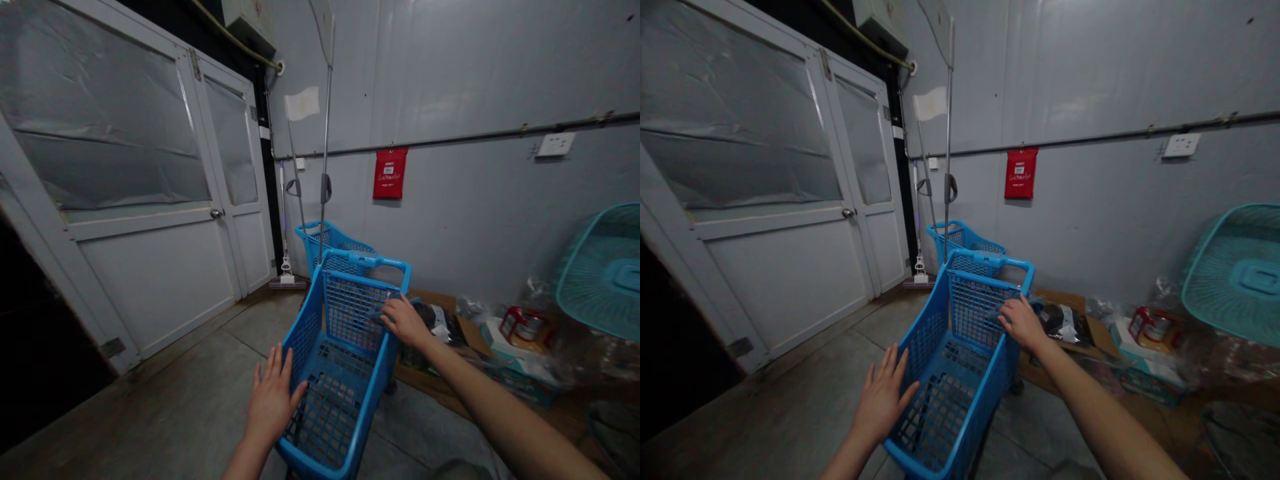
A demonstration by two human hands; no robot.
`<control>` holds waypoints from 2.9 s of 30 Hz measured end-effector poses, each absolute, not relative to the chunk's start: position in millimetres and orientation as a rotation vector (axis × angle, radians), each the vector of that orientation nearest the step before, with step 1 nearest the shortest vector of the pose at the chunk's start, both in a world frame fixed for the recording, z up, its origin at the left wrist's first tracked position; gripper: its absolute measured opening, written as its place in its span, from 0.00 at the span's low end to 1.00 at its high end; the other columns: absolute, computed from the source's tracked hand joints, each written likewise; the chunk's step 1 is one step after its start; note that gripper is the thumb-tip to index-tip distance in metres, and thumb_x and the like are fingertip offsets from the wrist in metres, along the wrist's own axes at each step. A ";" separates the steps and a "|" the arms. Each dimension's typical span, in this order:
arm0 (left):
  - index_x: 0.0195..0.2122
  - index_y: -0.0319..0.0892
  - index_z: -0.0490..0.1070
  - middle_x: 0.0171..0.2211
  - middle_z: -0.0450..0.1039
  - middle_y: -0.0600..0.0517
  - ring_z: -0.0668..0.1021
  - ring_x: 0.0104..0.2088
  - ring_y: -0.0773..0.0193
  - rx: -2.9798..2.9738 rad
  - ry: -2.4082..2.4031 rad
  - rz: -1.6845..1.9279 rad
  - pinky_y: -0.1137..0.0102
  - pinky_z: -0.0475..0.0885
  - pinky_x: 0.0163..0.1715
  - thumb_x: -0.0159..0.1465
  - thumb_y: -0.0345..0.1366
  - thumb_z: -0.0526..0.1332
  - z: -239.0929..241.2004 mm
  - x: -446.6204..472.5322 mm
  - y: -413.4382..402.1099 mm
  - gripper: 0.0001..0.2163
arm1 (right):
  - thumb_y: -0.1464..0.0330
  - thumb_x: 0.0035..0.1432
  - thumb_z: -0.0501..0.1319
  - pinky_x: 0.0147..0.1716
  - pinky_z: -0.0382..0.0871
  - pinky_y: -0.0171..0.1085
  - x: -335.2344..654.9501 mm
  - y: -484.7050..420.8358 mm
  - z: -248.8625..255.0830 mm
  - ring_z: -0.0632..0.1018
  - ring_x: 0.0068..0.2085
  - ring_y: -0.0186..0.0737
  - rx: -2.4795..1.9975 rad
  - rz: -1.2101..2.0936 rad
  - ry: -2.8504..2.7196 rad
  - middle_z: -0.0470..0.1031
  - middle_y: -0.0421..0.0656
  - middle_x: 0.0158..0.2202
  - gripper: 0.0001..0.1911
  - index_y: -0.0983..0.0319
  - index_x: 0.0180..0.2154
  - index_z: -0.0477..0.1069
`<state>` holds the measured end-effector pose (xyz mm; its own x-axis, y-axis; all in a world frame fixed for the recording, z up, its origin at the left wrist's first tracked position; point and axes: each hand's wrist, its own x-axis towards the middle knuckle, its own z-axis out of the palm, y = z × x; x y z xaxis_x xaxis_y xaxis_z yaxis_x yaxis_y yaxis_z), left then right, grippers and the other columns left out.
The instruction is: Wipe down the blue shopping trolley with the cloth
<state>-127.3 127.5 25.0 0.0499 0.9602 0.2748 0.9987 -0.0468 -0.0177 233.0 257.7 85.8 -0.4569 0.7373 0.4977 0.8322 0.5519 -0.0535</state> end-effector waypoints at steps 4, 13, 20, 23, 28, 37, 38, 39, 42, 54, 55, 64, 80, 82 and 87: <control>0.66 0.40 0.53 0.68 0.44 0.42 0.52 0.67 0.50 -2.105 -2.045 -0.246 0.49 0.51 0.63 0.64 0.50 0.52 26.8 -128.8 130.8 0.31 | 0.56 0.61 0.58 0.62 0.44 0.58 182.7 178.6 61.4 0.72 0.49 0.45 -1.110 -0.047 -2.365 0.73 0.45 0.44 0.13 0.58 0.41 0.73; 0.66 0.41 0.52 0.69 0.41 0.42 0.51 0.67 0.50 -2.172 -1.958 -0.273 0.49 0.52 0.62 0.64 0.54 0.50 21.7 -148.3 125.2 0.34 | 0.46 0.57 0.55 0.50 0.60 0.52 120.2 98.5 17.1 0.71 0.40 0.45 -0.668 -0.061 -2.543 0.72 0.44 0.37 0.23 0.57 0.38 0.70; 0.67 0.44 0.48 0.69 0.41 0.43 0.51 0.67 0.48 -2.185 -1.914 -0.285 0.48 0.53 0.62 0.61 0.58 0.53 12.7 -163.8 123.9 0.38 | 0.54 0.61 0.55 0.46 0.62 0.44 197.6 213.0 68.5 0.71 0.41 0.44 -0.754 -0.247 -2.653 0.72 0.46 0.37 0.17 0.60 0.37 0.72; 0.67 0.46 0.48 0.69 0.41 0.44 0.52 0.67 0.47 -2.178 -1.903 -0.297 0.47 0.53 0.62 0.61 0.59 0.53 10.1 -164.9 122.3 0.37 | 0.57 0.62 0.56 0.54 0.58 0.48 236.5 266.8 93.6 0.71 0.47 0.46 -0.938 -0.357 -2.536 0.73 0.48 0.42 0.15 0.60 0.41 0.73; 0.67 0.46 0.49 0.69 0.42 0.44 0.52 0.67 0.47 -2.159 -1.936 -0.302 0.47 0.53 0.61 0.62 0.59 0.50 10.6 -164.5 125.7 0.36 | 0.60 0.61 0.57 0.59 0.52 0.51 233.2 297.7 93.9 0.71 0.46 0.47 -1.164 -0.414 -2.299 0.74 0.47 0.41 0.12 0.60 0.39 0.73; 0.66 0.36 0.52 0.68 0.42 0.37 0.50 0.68 0.48 -2.085 -2.117 -0.428 0.49 0.48 0.64 0.63 0.51 0.53 27.9 -195.0 176.2 0.34 | 0.61 0.60 0.59 0.59 0.53 0.53 123.6 182.3 39.8 0.70 0.46 0.46 -1.090 -0.052 -2.270 0.72 0.44 0.40 0.09 0.57 0.41 0.71; 0.66 0.35 0.51 0.68 0.42 0.36 0.49 0.68 0.48 -2.041 -2.190 -0.468 0.47 0.47 0.63 0.64 0.50 0.53 31.7 -193.1 180.4 0.34 | 0.60 0.60 0.59 0.59 0.52 0.53 110.6 167.7 33.8 0.69 0.48 0.47 -1.077 -0.014 -2.259 0.71 0.45 0.42 0.11 0.57 0.42 0.70; 0.66 0.34 0.50 0.68 0.42 0.35 0.48 0.68 0.47 -1.999 -2.276 -0.526 0.46 0.48 0.63 0.65 0.49 0.51 35.1 -188.5 182.4 0.33 | 0.60 0.60 0.60 0.60 0.51 0.54 99.5 155.4 28.8 0.68 0.50 0.47 -1.064 0.011 -2.251 0.71 0.45 0.45 0.12 0.56 0.45 0.70; 0.68 0.36 0.44 0.69 0.42 0.39 0.48 0.68 0.52 -1.980 -2.461 -0.772 0.46 0.53 0.61 0.70 0.44 0.39 38.6 -160.6 172.4 0.28 | 0.59 0.59 0.62 0.62 0.47 0.52 83.3 139.0 25.1 0.65 0.55 0.47 -0.978 0.035 -2.334 0.68 0.45 0.51 0.20 0.54 0.52 0.66; 0.67 0.47 0.48 0.67 0.47 0.48 0.51 0.67 0.49 -2.341 -2.122 -0.320 0.42 0.46 0.63 0.66 0.58 0.43 27.0 -88.4 105.6 0.32 | 0.66 0.61 0.58 0.58 0.55 0.48 222.9 268.8 103.0 0.71 0.49 0.44 -1.098 -0.314 -2.601 0.74 0.46 0.45 0.12 0.59 0.47 0.70; 0.67 0.48 0.48 0.68 0.47 0.48 0.50 0.67 0.49 -2.346 -2.128 -0.305 0.43 0.46 0.63 0.66 0.58 0.43 29.3 -87.5 106.6 0.32 | 0.66 0.62 0.58 0.59 0.54 0.50 234.6 279.1 106.6 0.71 0.50 0.45 -1.142 -0.352 -2.555 0.74 0.47 0.46 0.13 0.59 0.47 0.70; 0.66 0.46 0.52 0.66 0.51 0.48 0.53 0.67 0.51 -2.326 -2.145 -0.283 0.44 0.48 0.63 0.67 0.58 0.40 31.3 -87.6 112.0 0.32 | 0.66 0.60 0.58 0.60 0.49 0.54 222.9 261.4 84.0 0.69 0.52 0.47 -1.239 -0.406 -2.339 0.73 0.46 0.46 0.10 0.58 0.44 0.71; 0.67 0.42 0.49 0.68 0.48 0.42 0.50 0.68 0.49 -2.347 -2.350 -0.173 0.45 0.50 0.61 0.67 0.55 0.37 53.0 -107.0 190.3 0.32 | 0.78 0.52 0.58 0.52 0.62 0.47 132.3 169.6 78.1 0.70 0.49 0.47 -1.123 -0.052 -2.329 0.71 0.45 0.45 0.20 0.58 0.47 0.68; 0.67 0.40 0.50 0.67 0.50 0.40 0.53 0.67 0.47 -2.340 -2.369 -0.160 0.44 0.52 0.60 0.66 0.55 0.39 54.1 -103.7 193.1 0.33 | 0.79 0.53 0.54 0.51 0.65 0.45 141.7 175.4 104.4 0.70 0.49 0.44 -1.087 0.036 -2.241 0.70 0.45 0.47 0.24 0.57 0.50 0.66; 0.67 0.40 0.50 0.67 0.50 0.40 0.55 0.66 0.48 -2.342 -2.367 -0.169 0.44 0.54 0.59 0.66 0.52 0.42 54.4 -114.7 189.9 0.32 | 0.77 0.52 0.52 0.56 0.62 0.51 218.2 189.8 161.2 0.66 0.57 0.51 -1.135 -0.241 -2.010 0.60 0.49 0.58 0.30 0.57 0.57 0.64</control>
<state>-114.7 189.9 54.4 -0.0037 0.9979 -0.0653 0.9784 0.0171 0.2058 218.2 189.8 161.2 -0.2791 0.6363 0.7192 0.7881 0.5797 -0.2070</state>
